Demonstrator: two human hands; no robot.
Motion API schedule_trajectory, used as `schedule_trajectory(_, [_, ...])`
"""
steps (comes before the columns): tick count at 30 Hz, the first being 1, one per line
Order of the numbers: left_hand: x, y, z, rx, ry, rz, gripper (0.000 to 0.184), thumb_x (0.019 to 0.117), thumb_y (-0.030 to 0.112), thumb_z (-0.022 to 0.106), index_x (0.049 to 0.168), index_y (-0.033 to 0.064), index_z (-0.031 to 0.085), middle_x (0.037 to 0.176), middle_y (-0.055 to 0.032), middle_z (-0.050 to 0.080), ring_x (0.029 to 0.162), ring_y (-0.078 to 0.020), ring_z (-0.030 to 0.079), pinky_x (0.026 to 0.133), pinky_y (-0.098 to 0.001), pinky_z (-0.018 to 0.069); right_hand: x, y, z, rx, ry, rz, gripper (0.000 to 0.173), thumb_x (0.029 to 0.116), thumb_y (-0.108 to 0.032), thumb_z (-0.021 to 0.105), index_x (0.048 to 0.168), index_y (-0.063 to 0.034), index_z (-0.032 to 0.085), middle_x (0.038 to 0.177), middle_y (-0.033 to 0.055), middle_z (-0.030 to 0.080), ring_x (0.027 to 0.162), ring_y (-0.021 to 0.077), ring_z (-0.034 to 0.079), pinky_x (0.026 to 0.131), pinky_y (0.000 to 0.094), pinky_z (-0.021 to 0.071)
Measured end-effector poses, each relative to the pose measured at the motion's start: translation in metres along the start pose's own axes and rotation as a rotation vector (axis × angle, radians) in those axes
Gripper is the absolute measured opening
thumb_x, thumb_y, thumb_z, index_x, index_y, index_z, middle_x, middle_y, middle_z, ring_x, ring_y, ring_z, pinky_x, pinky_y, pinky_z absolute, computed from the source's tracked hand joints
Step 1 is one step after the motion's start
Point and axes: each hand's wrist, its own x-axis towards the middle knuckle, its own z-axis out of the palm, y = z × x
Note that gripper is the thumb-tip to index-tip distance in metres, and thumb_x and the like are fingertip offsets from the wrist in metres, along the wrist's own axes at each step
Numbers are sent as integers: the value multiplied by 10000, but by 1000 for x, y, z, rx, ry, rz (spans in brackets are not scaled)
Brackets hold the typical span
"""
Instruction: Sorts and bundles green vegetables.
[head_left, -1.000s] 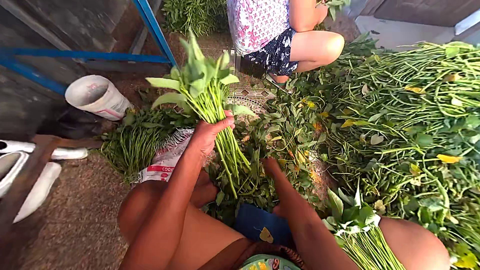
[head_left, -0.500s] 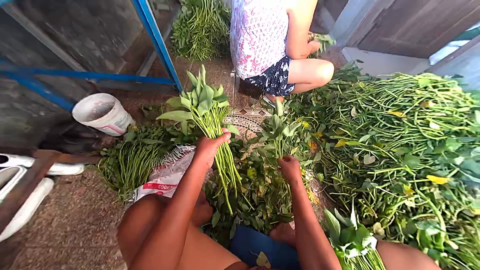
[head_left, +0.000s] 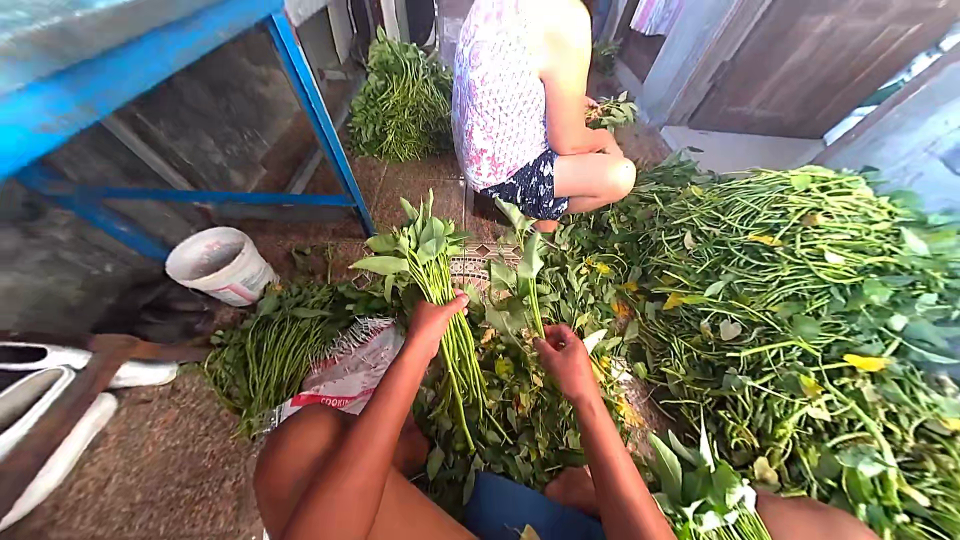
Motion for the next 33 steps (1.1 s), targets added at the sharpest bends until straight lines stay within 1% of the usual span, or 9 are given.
schedule_trajectory(4, [-1,1,3,0,-17,-6,192,926,63,747,1097,-5,692,936,-89,727,829,-156,707,798,-308,596,-30,-8,19,-141,-36,-83,321,964,-125,660,1244,30,636,1003,147,671,842,212,650,796,386,555])
schedule_trajectory(7, [-3,2,6,53,-29,-85,305,926,52,729,1191,-53,619,1029,-139,714,930,-182,705,870,-342,579,-50,-11,29,-251,-71,-238,290,946,-110,677,1198,32,680,1042,180,654,878,251,633,828,397,543])
schedule_trajectory(10, [-5,0,9,34,-75,-59,265,946,113,734,1145,-39,647,981,-84,716,893,-136,685,860,-313,567,-61,-15,29,-318,-109,-297,282,942,-114,676,1193,13,697,1077,200,662,915,287,655,849,436,554])
schedule_trajectory(12, [-4,3,10,-5,-33,-77,311,929,150,765,1148,-40,654,974,-94,728,879,-143,697,848,-322,575,-57,-9,23,-170,-59,-203,293,971,-117,640,1214,43,665,1052,184,672,876,247,659,816,413,564])
schedule_trajectory(14, [0,3,7,-25,30,-101,364,924,148,773,1204,-38,634,1043,-130,717,921,-181,699,865,-349,576,-39,8,10,101,36,21,297,1033,-130,574,1263,56,596,984,150,650,725,173,610,683,356,540])
schedule_trajectory(16, [5,4,7,-64,69,-78,289,923,98,764,1167,-20,665,1028,-127,714,879,-180,702,813,-328,592,-26,10,-14,344,83,137,230,1047,-111,563,1229,27,589,913,83,613,621,107,544,579,273,494])
schedule_trajectory(22, [3,8,10,3,4,-55,241,922,56,748,1143,-6,674,1020,-114,704,866,-170,694,808,-316,590,-26,-4,-43,349,120,19,159,1001,-52,610,1138,28,606,830,59,613,571,88,540,532,239,491])
schedule_trajectory(29, [1,11,9,-46,34,-17,208,916,28,744,1108,-16,675,946,-105,712,792,-157,691,761,-300,591,-24,11,-30,410,134,131,168,1009,-57,612,1149,33,587,841,68,595,573,92,527,531,243,479])
schedule_trajectory(33, [3,13,5,-32,49,-23,246,921,45,747,1144,-23,669,998,-117,710,840,-168,683,795,-314,579,-30,-6,-37,417,104,-50,147,990,-31,593,1126,25,594,849,49,609,575,78,545,534,227,499])
